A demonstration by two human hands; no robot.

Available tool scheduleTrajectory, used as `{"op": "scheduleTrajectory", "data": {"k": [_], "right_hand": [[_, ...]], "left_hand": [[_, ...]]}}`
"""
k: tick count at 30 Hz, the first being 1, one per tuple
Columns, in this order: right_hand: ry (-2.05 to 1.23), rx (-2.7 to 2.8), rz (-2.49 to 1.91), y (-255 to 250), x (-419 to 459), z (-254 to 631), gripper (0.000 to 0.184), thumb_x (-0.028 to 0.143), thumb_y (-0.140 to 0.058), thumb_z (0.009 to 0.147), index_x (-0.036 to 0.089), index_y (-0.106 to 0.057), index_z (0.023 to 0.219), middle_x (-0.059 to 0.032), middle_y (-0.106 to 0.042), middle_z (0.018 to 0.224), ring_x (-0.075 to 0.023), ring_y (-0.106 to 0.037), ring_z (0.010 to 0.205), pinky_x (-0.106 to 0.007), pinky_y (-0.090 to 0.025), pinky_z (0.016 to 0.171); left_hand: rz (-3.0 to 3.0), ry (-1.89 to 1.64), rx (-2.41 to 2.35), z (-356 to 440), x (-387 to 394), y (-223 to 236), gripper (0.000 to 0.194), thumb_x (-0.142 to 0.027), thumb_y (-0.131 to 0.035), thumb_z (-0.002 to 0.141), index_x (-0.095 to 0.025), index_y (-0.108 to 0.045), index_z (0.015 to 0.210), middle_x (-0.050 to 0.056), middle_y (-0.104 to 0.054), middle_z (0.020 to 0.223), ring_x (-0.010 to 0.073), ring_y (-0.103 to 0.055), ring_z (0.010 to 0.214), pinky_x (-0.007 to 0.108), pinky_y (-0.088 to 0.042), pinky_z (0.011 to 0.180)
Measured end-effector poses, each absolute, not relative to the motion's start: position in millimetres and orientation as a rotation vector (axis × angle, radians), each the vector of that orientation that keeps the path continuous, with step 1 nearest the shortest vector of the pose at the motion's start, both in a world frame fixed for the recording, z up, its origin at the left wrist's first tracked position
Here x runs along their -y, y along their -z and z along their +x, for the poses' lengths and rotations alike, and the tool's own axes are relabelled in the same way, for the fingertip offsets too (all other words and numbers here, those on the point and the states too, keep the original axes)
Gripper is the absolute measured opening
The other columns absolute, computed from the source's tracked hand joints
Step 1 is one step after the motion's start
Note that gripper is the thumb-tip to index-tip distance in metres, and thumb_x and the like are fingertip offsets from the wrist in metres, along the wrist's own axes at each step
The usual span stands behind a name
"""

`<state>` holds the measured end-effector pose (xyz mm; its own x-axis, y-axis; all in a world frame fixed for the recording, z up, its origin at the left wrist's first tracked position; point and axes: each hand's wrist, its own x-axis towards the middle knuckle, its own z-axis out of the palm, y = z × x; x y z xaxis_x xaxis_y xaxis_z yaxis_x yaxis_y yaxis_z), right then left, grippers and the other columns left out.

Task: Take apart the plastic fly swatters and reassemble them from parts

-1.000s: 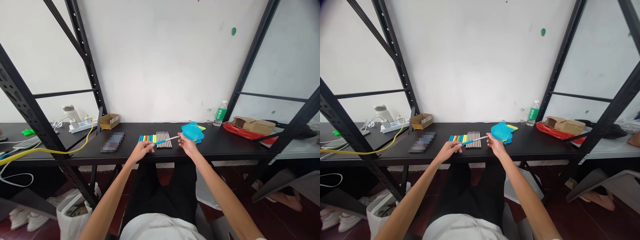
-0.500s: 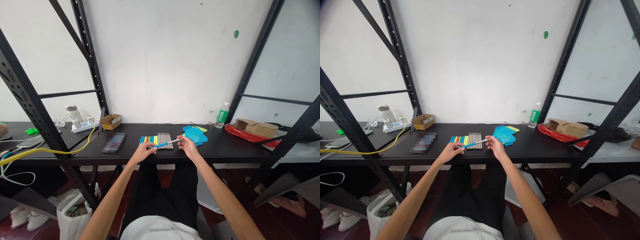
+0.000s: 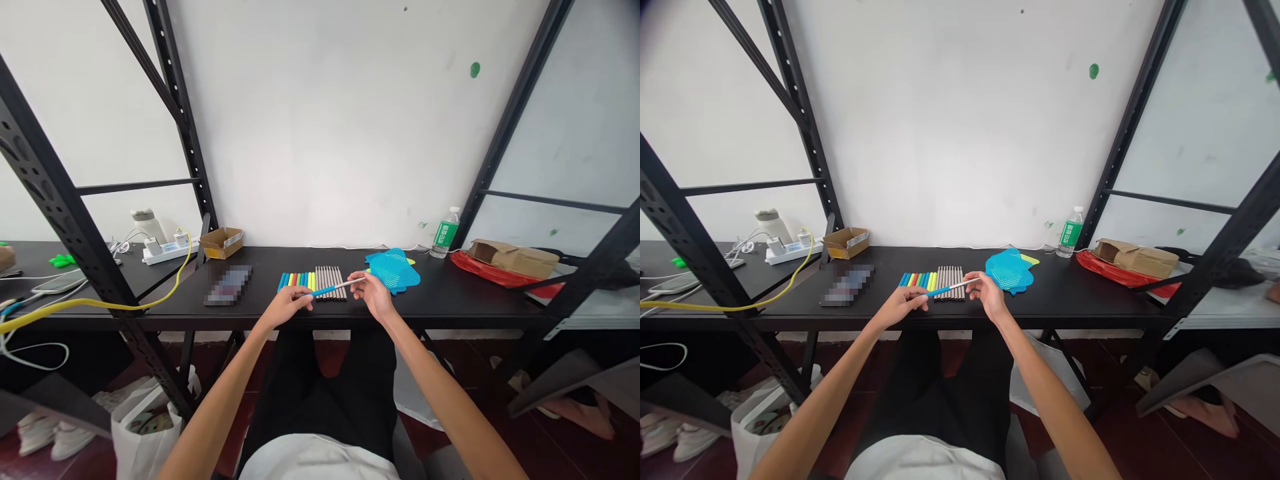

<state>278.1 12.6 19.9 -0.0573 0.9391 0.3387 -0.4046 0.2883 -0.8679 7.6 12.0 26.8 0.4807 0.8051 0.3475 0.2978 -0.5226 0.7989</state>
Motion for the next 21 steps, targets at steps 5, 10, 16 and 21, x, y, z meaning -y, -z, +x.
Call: {"op": "scheduleTrajectory", "data": {"k": [5,10,16,21], "right_hand": [[-1.194,1.094,-0.663,-21,-15,274,0.033,0.051,-0.066,0.08,0.021,-0.076,0.088,-0.0072,-0.07,0.093,-0.0154,-0.06,0.068,-0.026,-0.044,0.052],[-1.144,0.907,-0.745,-11,-23,274,0.034,0.044,-0.078,0.072,0.024,-0.075,0.099,-0.0019,-0.069,0.089,-0.0113,-0.06,0.064,-0.022,-0.045,0.049],[-1.041,0.915,-0.807,-12,-19,270,0.027,0.041,-0.082,0.069,0.019,-0.074,0.083,-0.0081,-0.074,0.094,-0.0141,-0.063,0.068,-0.027,-0.051,0.056],[-0.908,0.937,-0.846,-15,-19,272,0.035,0.037,-0.085,0.064,0.021,-0.073,0.093,-0.0067,-0.072,0.103,-0.015,-0.064,0.072,-0.028,-0.053,0.06]], "left_hand": [[2.045,-0.955,-0.88,7,-14,-26,0.042,-0.053,-0.051,0.093,-0.017,-0.07,0.084,0.006,-0.072,0.076,0.0167,-0.055,0.066,0.027,-0.043,0.066],[2.065,-0.929,-0.859,7,-15,-25,0.042,-0.054,-0.051,0.093,-0.018,-0.069,0.084,0.005,-0.07,0.072,0.0177,-0.055,0.066,0.028,-0.042,0.065],[2.079,-0.937,-0.853,7,-15,-26,0.043,-0.053,-0.05,0.093,-0.018,-0.071,0.081,0.006,-0.071,0.073,0.0179,-0.056,0.067,0.028,-0.043,0.066],[2.069,-0.938,-0.843,6,-17,-26,0.043,-0.052,-0.051,0.093,-0.017,-0.074,0.085,0.006,-0.071,0.074,0.0177,-0.056,0.065,0.028,-0.044,0.064]]}}
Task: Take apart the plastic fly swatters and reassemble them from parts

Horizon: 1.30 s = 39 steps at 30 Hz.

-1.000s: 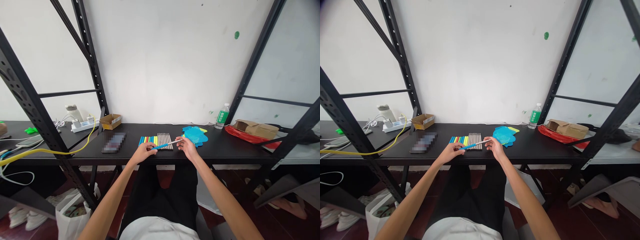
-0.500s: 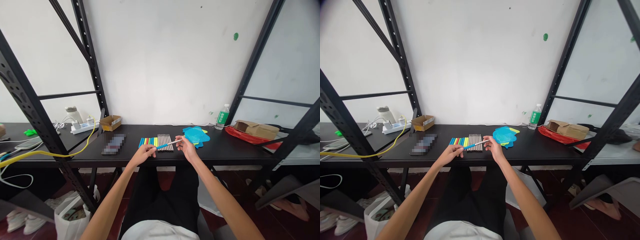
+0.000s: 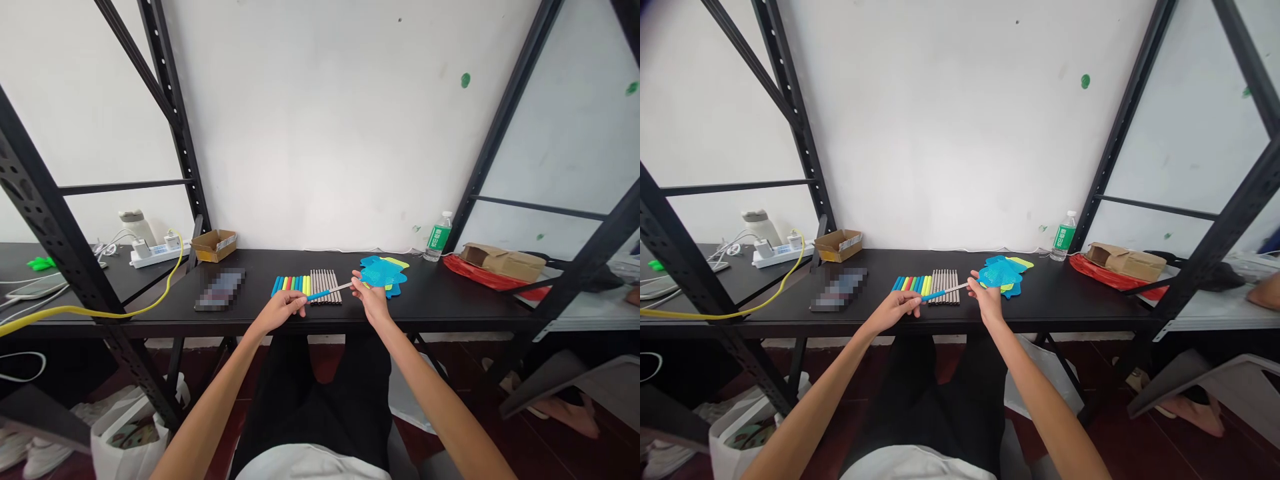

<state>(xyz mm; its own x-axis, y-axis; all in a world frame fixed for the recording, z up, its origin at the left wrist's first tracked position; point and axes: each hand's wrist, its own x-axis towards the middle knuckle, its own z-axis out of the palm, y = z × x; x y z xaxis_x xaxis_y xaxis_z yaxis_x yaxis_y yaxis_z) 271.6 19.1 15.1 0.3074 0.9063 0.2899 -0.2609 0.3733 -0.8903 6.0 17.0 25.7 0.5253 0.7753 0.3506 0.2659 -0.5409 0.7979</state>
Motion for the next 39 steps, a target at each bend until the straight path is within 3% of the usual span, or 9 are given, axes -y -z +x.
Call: {"op": "scheduleTrajectory", "data": {"k": [5,7,12,17,20,23,31,35,39], "right_hand": [[-0.784,0.972,-0.893,-15,-22,279,0.045,0.039,-0.088,0.06,0.023,-0.066,0.096,-0.0022,-0.066,0.085,-0.0194,-0.064,0.081,-0.028,-0.055,0.061],[-0.731,1.015,-0.913,-17,-22,282,0.057,0.041,-0.088,0.061,0.024,-0.063,0.11,-0.0017,-0.065,0.085,-0.0196,-0.064,0.08,-0.026,-0.054,0.058],[-0.551,1.155,-0.927,-22,-18,295,0.098,0.042,-0.085,0.065,0.031,-0.036,0.148,-0.0079,-0.062,0.124,-0.0183,-0.064,0.085,-0.027,-0.056,0.061],[-0.414,1.171,-0.993,-19,-25,317,0.065,0.047,-0.076,0.074,0.027,-0.059,0.134,-0.0114,-0.053,0.142,-0.022,-0.065,0.093,-0.029,-0.056,0.062],[-0.497,1.155,-1.019,-11,-34,326,0.051,0.054,-0.07,0.079,0.02,-0.068,0.117,-0.0121,-0.069,0.114,-0.0259,-0.067,0.093,-0.029,-0.055,0.058],[-0.644,1.118,-1.018,-2,-43,330,0.047,0.058,-0.072,0.076,0.019,-0.069,0.102,-0.0074,-0.071,0.084,-0.0257,-0.069,0.083,-0.029,-0.054,0.054],[-0.725,1.091,-1.012,3,-48,331,0.042,0.057,-0.079,0.069,0.019,-0.071,0.085,-0.0049,-0.067,0.082,-0.0208,-0.069,0.076,-0.023,-0.051,0.047],[-0.748,1.11,-1.033,4,-49,331,0.05,0.057,-0.078,0.068,0.016,-0.072,0.095,-0.0058,-0.068,0.084,-0.0183,-0.065,0.07,-0.025,-0.05,0.047],[-0.731,1.143,-1.047,5,-48,333,0.06,0.055,-0.075,0.073,0.012,-0.069,0.113,0.0004,-0.06,0.065,-0.0116,-0.05,0.052,-0.025,-0.042,0.046]], "left_hand": [[2.009,-0.965,-0.842,5,-20,-23,0.042,-0.053,-0.052,0.092,-0.018,-0.073,0.082,0.007,-0.072,0.075,0.0177,-0.057,0.067,0.029,-0.045,0.067],[1.973,-0.981,-0.861,5,-22,-22,0.043,-0.054,-0.052,0.091,-0.018,-0.074,0.082,0.007,-0.072,0.075,0.018,-0.057,0.067,0.029,-0.046,0.067],[1.775,-1.118,-0.875,5,-25,-18,0.046,-0.056,-0.055,0.089,-0.015,-0.071,0.075,0.007,-0.07,0.068,0.0157,-0.056,0.06,0.028,-0.045,0.061],[1.418,-1.398,-0.88,3,-28,-17,0.047,-0.056,-0.058,0.087,-0.014,-0.067,0.067,0.006,-0.063,0.057,0.0132,-0.053,0.053,0.026,-0.04,0.054],[1.313,-1.493,-0.884,3,-28,-18,0.049,-0.056,-0.058,0.088,-0.014,-0.065,0.065,0.004,-0.059,0.054,0.0116,-0.051,0.05,0.025,-0.038,0.052],[1.286,-1.537,-0.893,3,-28,-18,0.049,-0.057,-0.059,0.087,-0.013,-0.065,0.066,0.004,-0.059,0.055,0.0108,-0.051,0.051,0.024,-0.038,0.051],[1.267,-1.617,-0.914,4,-31,-14,0.048,-0.057,-0.059,0.086,-0.015,-0.059,0.065,0.003,-0.06,0.059,0.0091,-0.048,0.049,0.023,-0.037,0.049],[1.22,-1.654,-0.903,5,-33,-13,0.046,-0.056,-0.064,0.084,-0.015,-0.058,0.064,0.003,-0.06,0.059,0.0085,-0.047,0.048,0.023,-0.036,0.048],[1.167,-1.67,-0.862,5,-35,-12,0.043,-0.053,-0.069,0.081,-0.015,-0.059,0.064,0.002,-0.06,0.058,0.0082,-0.047,0.048,0.022,-0.036,0.048]]}}
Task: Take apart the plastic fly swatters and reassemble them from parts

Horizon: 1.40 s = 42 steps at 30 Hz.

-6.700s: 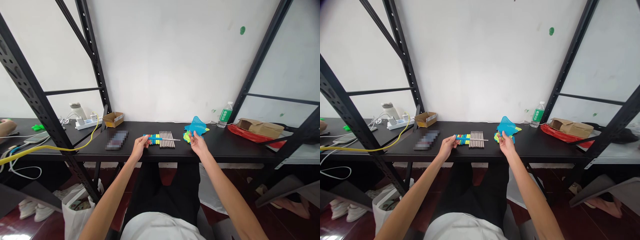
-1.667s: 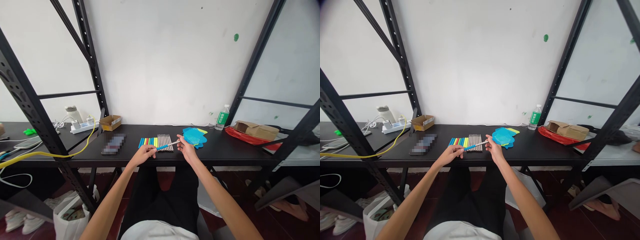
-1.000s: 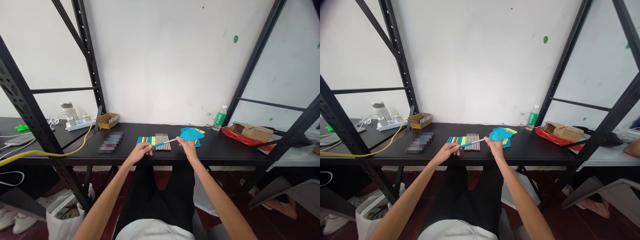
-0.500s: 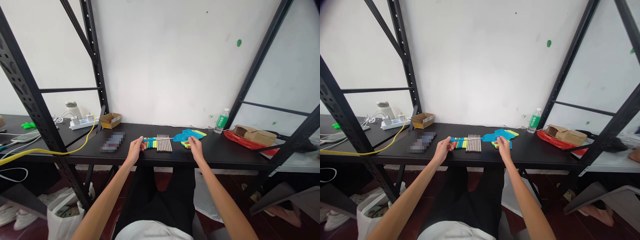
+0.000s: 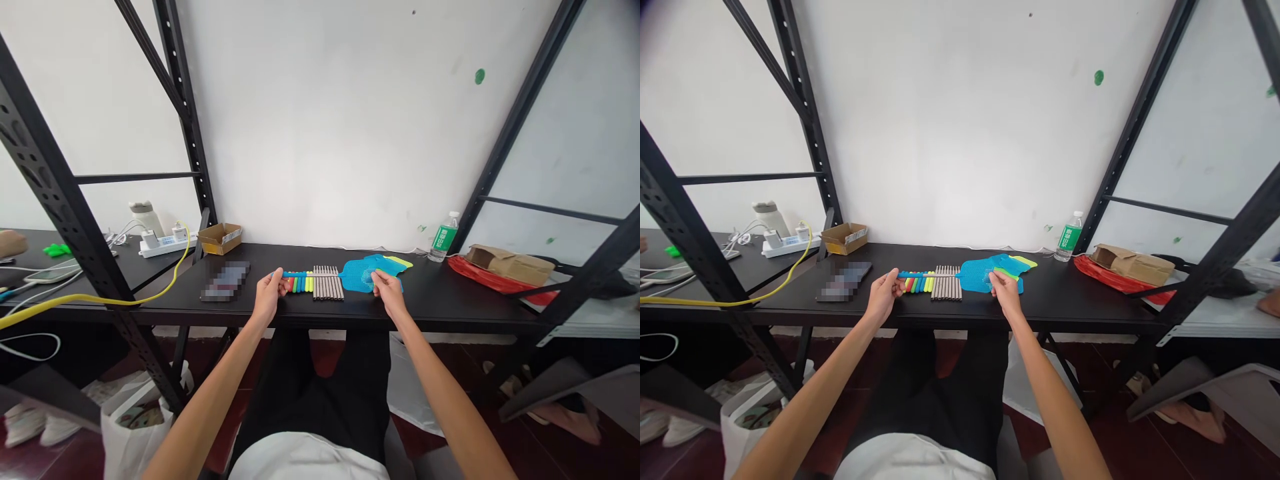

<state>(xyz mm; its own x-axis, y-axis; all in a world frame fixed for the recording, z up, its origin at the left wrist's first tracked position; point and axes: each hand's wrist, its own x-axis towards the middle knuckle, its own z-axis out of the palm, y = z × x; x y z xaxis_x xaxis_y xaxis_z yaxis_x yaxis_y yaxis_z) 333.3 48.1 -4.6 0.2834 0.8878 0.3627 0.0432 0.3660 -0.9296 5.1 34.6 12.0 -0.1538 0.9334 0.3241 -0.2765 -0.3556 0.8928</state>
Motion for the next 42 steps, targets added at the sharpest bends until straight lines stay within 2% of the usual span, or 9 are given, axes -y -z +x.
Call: {"op": "scheduleTrajectory", "data": {"k": [4,8,12,15,17,23,30,36,42], "right_hand": [[-0.74,1.186,-1.052,-1,-41,333,0.06,0.053,-0.073,0.076,0.014,-0.065,0.122,0.0081,-0.043,0.051,-0.0087,-0.034,0.043,-0.024,-0.031,0.042],[-0.743,1.235,-0.999,-7,-35,330,0.057,0.048,-0.068,0.081,0.021,-0.058,0.131,0.0099,-0.038,0.049,-0.0097,-0.035,0.043,-0.023,-0.033,0.043],[-0.748,1.234,-0.928,-6,-35,330,0.055,0.037,-0.063,0.081,0.026,-0.053,0.134,0.0065,-0.051,0.062,-0.0099,-0.043,0.047,-0.024,-0.039,0.047],[-0.762,1.231,-0.885,-3,-39,332,0.051,0.029,-0.062,0.076,0.026,-0.057,0.126,0.001,-0.061,0.084,-0.008,-0.046,0.05,-0.024,-0.04,0.047],[-0.763,1.243,-0.865,-2,-41,333,0.045,0.027,-0.062,0.074,0.025,-0.06,0.119,-0.0008,-0.062,0.091,-0.007,-0.045,0.05,-0.025,-0.041,0.047],[-0.759,1.281,-0.866,0,-43,335,0.029,0.031,-0.067,0.076,0.02,-0.072,0.102,-0.0053,-0.067,0.096,-0.0071,-0.046,0.051,-0.027,-0.04,0.049],[-0.78,1.254,-0.912,-1,-42,334,0.037,0.035,-0.072,0.073,0.02,-0.075,0.107,-0.0107,-0.072,0.108,-0.0104,-0.051,0.057,-0.027,-0.04,0.049],[-0.787,1.245,-0.88,2,-44,335,0.043,0.024,-0.067,0.07,0.025,-0.075,0.112,-0.0075,-0.067,0.121,-0.0096,-0.055,0.059,-0.026,-0.04,0.049],[-0.742,1.255,-0.897,-2,-38,333,0.033,0.033,-0.069,0.077,0.024,-0.076,0.108,-0.0075,-0.069,0.106,-0.0199,-0.064,0.083,-0.026,-0.043,0.053]], "left_hand": [[1.129,-1.686,-0.841,5,-37,-10,0.041,-0.051,-0.07,0.082,-0.015,-0.06,0.064,0.003,-0.06,0.058,0.0082,-0.047,0.049,0.022,-0.036,0.048],[1.115,-1.729,-0.854,5,-37,-9,0.042,-0.051,-0.069,0.082,-0.015,-0.059,0.063,0.003,-0.06,0.059,0.0087,-0.047,0.049,0.022,-0.037,0.048],[1.098,-1.769,-0.865,5,-37,-9,0.042,-0.052,-0.068,0.083,-0.016,-0.058,0.063,0.002,-0.059,0.058,0.0087,-0.046,0.048,0.022,-0.037,0.048],[1.081,-1.775,-0.849,5,-38,-8,0.042,-0.052,-0.067,0.083,-0.016,-0.058,0.063,0.002,-0.059,0.058,0.0086,-0.046,0.048,0.022,-0.037,0.048],[1.074,-1.772,-0.84,5,-38,-8,0.042,-0.052,-0.067,0.083,-0.016,-0.057,0.063,0.002,-0.058,0.058,0.0085,-0.046,0.048,0.022,-0.037,0.048],[1.03,-1.784,-0.828,4,-39,-8,0.043,-0.053,-0.067,0.084,-0.017,-0.055,0.063,0.001,-0.057,0.057,0.0086,-0.045,0.048,0.022,-0.035,0.047],[1.023,-1.764,-0.827,3,-37,-9,0.045,-0.054,-0.066,0.084,-0.017,-0.055,0.062,0.001,-0.056,0.055,0.0088,-0.044,0.048,0.022,-0.036,0.047],[1.064,-1.736,-0.839,5,-33,-12,0.046,-0.056,-0.066,0.083,-0.016,-0.056,0.062,0.001,-0.056,0.054,0.0081,-0.044,0.046,0.022,-0.034,0.046],[1.087,-1.73,-0.836,5,-33,-12,0.047,-0.057,-0.066,0.083,-0.017,-0.055,0.063,0.001,-0.055,0.055,0.0083,-0.044,0.046,0.023,-0.036,0.046]]}}
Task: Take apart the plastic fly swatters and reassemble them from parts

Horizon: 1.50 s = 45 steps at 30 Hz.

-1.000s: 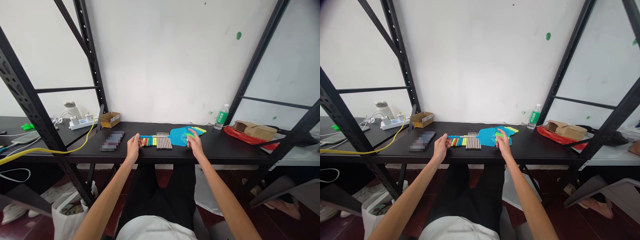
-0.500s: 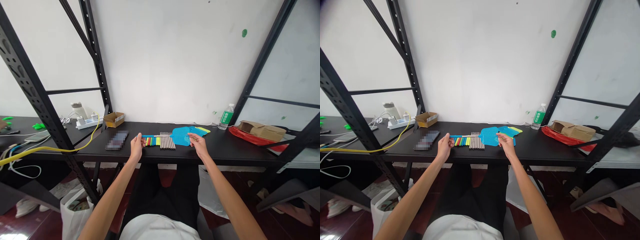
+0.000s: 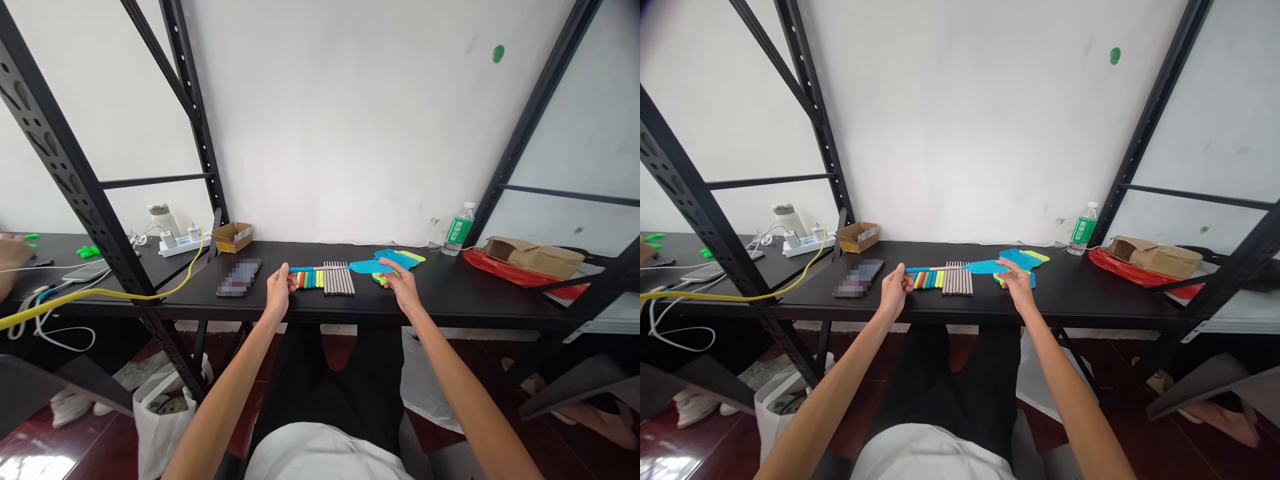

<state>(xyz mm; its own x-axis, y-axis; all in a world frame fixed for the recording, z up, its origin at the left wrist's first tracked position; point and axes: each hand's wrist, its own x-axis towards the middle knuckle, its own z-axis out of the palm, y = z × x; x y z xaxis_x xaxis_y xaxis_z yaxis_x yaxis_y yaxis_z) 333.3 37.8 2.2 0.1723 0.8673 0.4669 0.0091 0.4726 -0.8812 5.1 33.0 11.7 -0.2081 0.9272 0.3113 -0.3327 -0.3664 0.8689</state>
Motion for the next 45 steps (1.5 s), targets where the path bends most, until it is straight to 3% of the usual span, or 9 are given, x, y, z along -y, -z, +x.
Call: {"op": "scheduleTrajectory", "data": {"k": [3,9,13,16,22,25,29,39,45], "right_hand": [[-0.751,1.264,-0.88,-4,-37,332,0.032,0.042,-0.072,0.078,0.024,-0.076,0.104,-0.0081,-0.069,0.102,-0.0197,-0.063,0.083,-0.026,-0.044,0.053],[-0.789,1.203,-0.94,-2,-40,332,0.044,0.056,-0.079,0.069,0.016,-0.074,0.087,-0.0022,-0.058,0.062,-0.0147,-0.054,0.056,-0.026,-0.041,0.047],[-0.793,1.2,-0.969,-1,-42,332,0.05,0.056,-0.079,0.07,0.015,-0.073,0.098,0.0051,-0.047,0.052,-0.0084,-0.038,0.042,-0.025,-0.032,0.041],[-0.81,1.17,-0.987,-1,-42,332,0.059,0.054,-0.078,0.072,0.015,-0.07,0.115,0.0075,-0.045,0.051,-0.0081,-0.037,0.04,-0.024,-0.031,0.04],[-0.841,1.233,-0.905,-7,-36,331,0.059,0.051,-0.069,0.081,0.021,-0.062,0.131,0.0037,-0.054,0.062,-0.0102,-0.049,0.048,-0.024,-0.036,0.045],[-0.764,1.276,-0.875,-9,-33,330,0.06,0.048,-0.068,0.082,0.025,-0.057,0.137,-0.0025,-0.065,0.087,-0.0104,-0.051,0.055,-0.024,-0.039,0.047],[-0.653,1.317,-0.85,-9,-32,330,0.058,0.046,-0.066,0.084,0.028,-0.056,0.138,-0.0088,-0.064,0.117,-0.0109,-0.052,0.063,-0.024,-0.041,0.049],[-0.588,1.372,-0.869,-6,-36,331,0.036,0.046,-0.062,0.086,0.024,-0.07,0.114,-0.0065,-0.067,0.109,-0.0107,-0.051,0.061,-0.026,-0.043,0.052],[-0.578,1.39,-0.906,-8,-34,330,0.05,0.051,-0.067,0.082,0.026,-0.066,0.125,-0.0095,-0.065,0.121,-0.0122,-0.05,0.06,-0.027,-0.041,0.05]], "left_hand": [[1.081,-1.73,-0.833,5,-34,-11,0.046,-0.058,-0.065,0.084,-0.017,-0.056,0.064,0.001,-0.056,0.055,0.0083,-0.044,0.047,0.023,-0.036,0.047],[1.092,-1.735,-0.859,5,-33,-13,0.048,-0.059,-0.063,0.084,-0.017,-0.055,0.063,0.001,-0.055,0.055,0.0087,-0.044,0.046,0.024,-0.035,0.047],[1.089,-1.737,-0.862,6,-33,-13,0.047,-0.058,-0.063,0.084,-0.017,-0.056,0.063,0.0,-0.054,0.054,0.0088,-0.043,0.046,0.023,-0.035,0.047],[1.067,-1.737,-0.842,5,-35,-11,0.046,-0.056,-0.065,0.084,-0.016,-0.055,0.062,0.001,-0.054,0.054,0.0082,-0.042,0.046,0.023,-0.034,0.047],[0.985,-1.812,-0.778,3,-37,-11,0.042,-0.053,-0.068,0.083,-0.017,-0.054,0.065,-0.002,-0.051,0.053,0.0081,-0.04,0.046,0.023,-0.034,0.047],[0.984,-1.819,-0.796,4,-36,-13,0.043,-0.054,-0.067,0.083,-0.018,-0.053,0.065,-0.002,-0.05,0.052,0.0082,-0.04,0.045,0.023,-0.033,0.046],[0.989,-1.812,-0.799,4,-35,-14,0.046,-0.053,-0.068,0.083,-0.018,-0.051,0.058,-0.001,-0.05,0.051,0.0079,-0.039,0.045,0.024,-0.033,0.045],[0.905,-1.815,-0.805,3,-36,-15,0.046,-0.058,-0.067,0.083,-0.017,-0.055,0.066,-0.002,-0.05,0.05,0.0077,-0.038,0.043,0.023,-0.033,0.044],[0.924,-1.798,-0.808,2,-35,-14,0.045,-0.058,-0.067,0.082,-0.017,-0.057,0.066,-0.001,-0.051,0.051,0.0083,-0.039,0.044,0.024,-0.034,0.044]]}}
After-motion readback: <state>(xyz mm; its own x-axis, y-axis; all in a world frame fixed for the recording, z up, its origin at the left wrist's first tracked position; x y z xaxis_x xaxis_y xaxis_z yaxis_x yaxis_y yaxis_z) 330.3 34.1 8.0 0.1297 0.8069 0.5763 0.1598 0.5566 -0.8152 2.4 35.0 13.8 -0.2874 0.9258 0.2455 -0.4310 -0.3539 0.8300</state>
